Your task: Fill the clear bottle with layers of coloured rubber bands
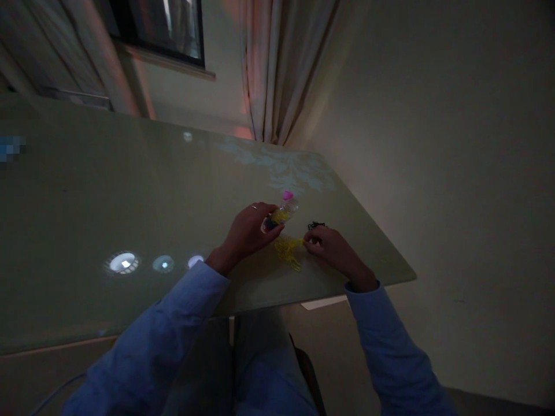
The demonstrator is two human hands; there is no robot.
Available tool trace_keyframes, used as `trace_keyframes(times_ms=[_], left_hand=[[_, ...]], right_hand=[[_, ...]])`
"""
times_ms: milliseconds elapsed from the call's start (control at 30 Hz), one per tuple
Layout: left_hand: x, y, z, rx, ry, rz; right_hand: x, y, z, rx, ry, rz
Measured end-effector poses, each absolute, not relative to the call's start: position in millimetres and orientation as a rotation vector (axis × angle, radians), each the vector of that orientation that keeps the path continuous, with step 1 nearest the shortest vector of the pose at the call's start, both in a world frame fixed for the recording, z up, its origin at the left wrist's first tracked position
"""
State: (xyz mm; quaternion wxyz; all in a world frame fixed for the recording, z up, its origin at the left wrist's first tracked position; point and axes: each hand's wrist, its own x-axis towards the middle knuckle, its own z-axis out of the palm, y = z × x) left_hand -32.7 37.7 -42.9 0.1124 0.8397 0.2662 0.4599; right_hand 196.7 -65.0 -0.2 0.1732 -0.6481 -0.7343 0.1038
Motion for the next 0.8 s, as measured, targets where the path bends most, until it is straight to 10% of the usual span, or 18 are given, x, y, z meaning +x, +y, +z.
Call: trace_keyframes(times_ms=[800], left_hand=[[-34,38,-43,2.513,0.841,1.215]], right_hand=[[194,-58,18,-1.736,-1.738,0.232]])
